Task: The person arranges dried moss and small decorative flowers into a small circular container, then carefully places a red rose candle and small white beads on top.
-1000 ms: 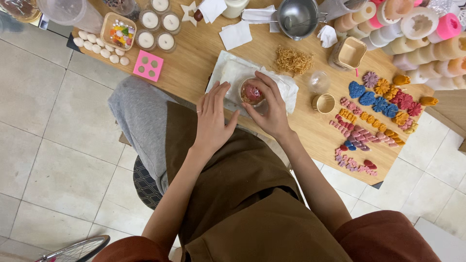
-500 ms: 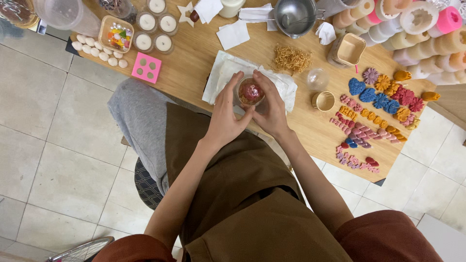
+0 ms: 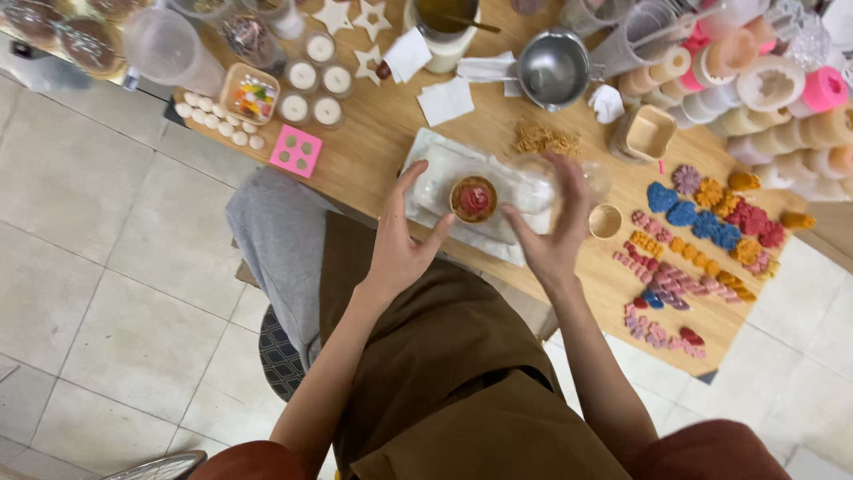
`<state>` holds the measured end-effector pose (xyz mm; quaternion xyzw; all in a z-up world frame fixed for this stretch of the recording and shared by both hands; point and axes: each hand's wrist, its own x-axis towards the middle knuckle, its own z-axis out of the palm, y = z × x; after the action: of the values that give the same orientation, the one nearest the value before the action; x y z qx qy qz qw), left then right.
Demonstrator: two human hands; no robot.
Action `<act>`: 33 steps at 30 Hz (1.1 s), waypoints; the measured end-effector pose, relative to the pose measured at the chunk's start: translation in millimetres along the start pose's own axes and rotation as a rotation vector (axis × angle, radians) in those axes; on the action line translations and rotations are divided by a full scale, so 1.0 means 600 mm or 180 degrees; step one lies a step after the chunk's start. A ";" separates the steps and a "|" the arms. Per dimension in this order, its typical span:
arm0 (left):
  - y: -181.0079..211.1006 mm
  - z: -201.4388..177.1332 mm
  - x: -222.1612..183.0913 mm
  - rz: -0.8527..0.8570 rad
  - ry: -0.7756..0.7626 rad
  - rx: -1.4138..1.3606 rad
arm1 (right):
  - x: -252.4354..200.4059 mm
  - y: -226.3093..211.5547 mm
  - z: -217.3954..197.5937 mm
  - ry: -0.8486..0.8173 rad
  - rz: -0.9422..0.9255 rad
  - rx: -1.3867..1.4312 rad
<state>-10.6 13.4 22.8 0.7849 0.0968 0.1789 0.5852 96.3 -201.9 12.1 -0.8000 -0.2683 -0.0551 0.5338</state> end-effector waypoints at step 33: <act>-0.169 -0.178 0.213 -0.0587 0.1283 0.1762 | -0.153 0.265 -0.054 -0.0067 0.0593 -0.2119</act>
<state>70.3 184.1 -25.5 0.8507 0.3256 0.2437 0.3331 102.2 -310.4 -139.7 -0.9519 -0.1669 -0.0823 0.2435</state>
